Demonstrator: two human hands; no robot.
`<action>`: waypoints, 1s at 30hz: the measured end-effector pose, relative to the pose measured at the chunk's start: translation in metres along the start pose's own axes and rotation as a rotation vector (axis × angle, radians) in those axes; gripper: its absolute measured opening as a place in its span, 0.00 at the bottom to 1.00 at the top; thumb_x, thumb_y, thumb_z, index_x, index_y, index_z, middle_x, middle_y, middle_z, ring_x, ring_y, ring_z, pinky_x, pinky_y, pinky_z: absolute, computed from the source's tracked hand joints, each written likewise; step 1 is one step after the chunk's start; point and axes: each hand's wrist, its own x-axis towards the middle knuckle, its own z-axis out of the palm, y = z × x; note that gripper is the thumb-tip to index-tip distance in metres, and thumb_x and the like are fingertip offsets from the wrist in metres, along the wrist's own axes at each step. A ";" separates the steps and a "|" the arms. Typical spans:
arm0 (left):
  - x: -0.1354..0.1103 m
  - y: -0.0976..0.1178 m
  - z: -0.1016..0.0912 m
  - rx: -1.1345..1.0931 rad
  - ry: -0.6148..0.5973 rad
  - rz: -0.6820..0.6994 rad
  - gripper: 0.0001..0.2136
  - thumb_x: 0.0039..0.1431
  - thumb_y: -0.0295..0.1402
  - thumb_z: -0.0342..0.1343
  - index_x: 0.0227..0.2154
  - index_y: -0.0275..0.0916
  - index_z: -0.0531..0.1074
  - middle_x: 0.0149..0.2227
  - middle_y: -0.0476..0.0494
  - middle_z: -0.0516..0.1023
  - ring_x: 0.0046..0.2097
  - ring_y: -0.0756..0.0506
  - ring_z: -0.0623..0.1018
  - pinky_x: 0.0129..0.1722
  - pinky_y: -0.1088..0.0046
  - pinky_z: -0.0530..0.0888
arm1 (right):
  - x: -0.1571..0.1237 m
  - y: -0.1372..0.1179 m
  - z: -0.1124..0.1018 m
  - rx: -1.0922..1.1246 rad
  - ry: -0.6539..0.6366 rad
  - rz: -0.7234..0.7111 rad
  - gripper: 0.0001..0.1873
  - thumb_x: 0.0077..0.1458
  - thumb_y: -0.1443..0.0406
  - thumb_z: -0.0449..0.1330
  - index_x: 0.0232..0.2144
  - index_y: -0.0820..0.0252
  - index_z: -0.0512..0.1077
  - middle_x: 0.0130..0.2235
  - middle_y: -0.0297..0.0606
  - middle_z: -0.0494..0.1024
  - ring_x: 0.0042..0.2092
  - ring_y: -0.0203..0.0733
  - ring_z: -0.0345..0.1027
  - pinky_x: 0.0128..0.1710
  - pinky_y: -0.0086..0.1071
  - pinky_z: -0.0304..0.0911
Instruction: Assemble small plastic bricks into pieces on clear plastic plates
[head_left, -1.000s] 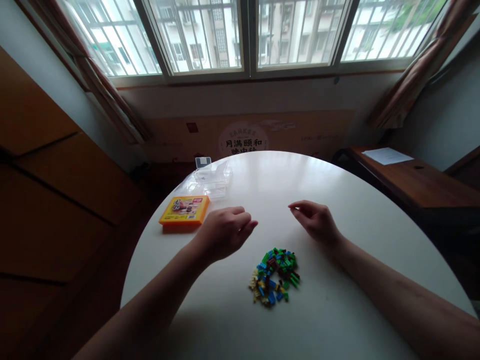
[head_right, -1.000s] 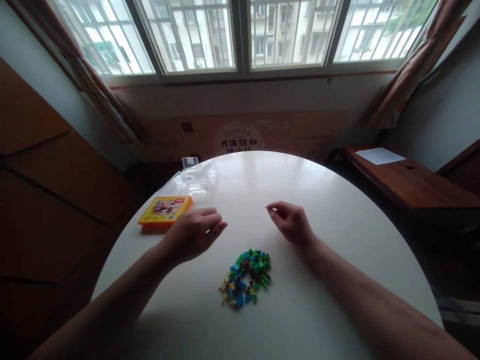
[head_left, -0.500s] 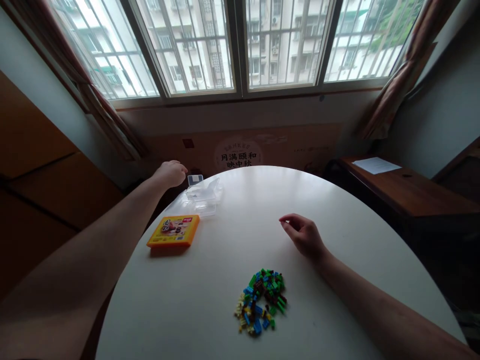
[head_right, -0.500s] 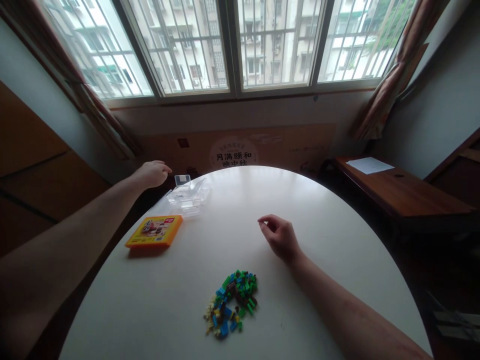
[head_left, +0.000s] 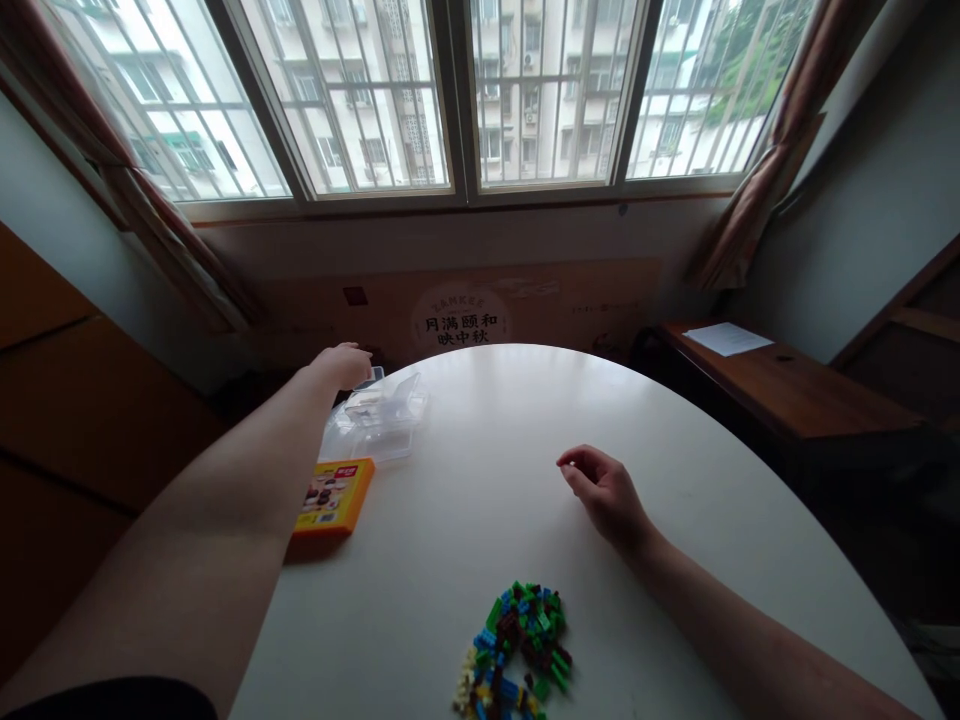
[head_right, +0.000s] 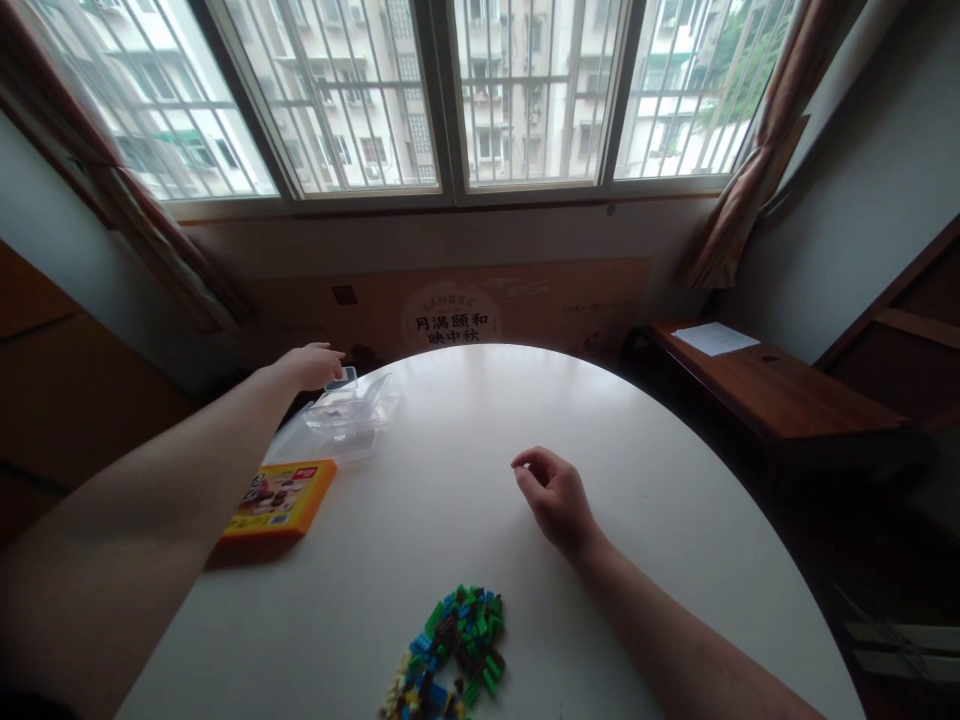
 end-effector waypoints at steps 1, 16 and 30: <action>0.002 -0.001 0.001 0.016 -0.023 -0.014 0.16 0.65 0.37 0.55 0.52 0.36 0.68 0.52 0.39 0.72 0.48 0.42 0.75 0.46 0.58 0.75 | 0.000 0.000 0.000 0.002 0.000 0.003 0.08 0.53 0.60 0.58 0.31 0.59 0.73 0.23 0.32 0.66 0.25 0.36 0.56 0.23 0.30 0.53; -0.049 -0.011 -0.085 0.074 0.298 -0.069 0.16 0.61 0.33 0.48 0.45 0.28 0.74 0.56 0.36 0.72 0.55 0.37 0.66 0.55 0.60 0.65 | 0.002 0.000 0.001 0.000 -0.007 0.005 0.11 0.53 0.58 0.59 0.32 0.60 0.74 0.22 0.30 0.64 0.24 0.36 0.55 0.23 0.30 0.53; -0.135 0.182 -0.093 -0.169 0.593 0.506 0.15 0.65 0.40 0.49 0.40 0.38 0.78 0.45 0.42 0.80 0.47 0.43 0.78 0.46 0.67 0.73 | 0.005 0.004 0.001 -0.033 0.049 -0.061 0.20 0.50 0.59 0.58 0.45 0.60 0.73 0.24 0.29 0.66 0.25 0.35 0.58 0.26 0.30 0.57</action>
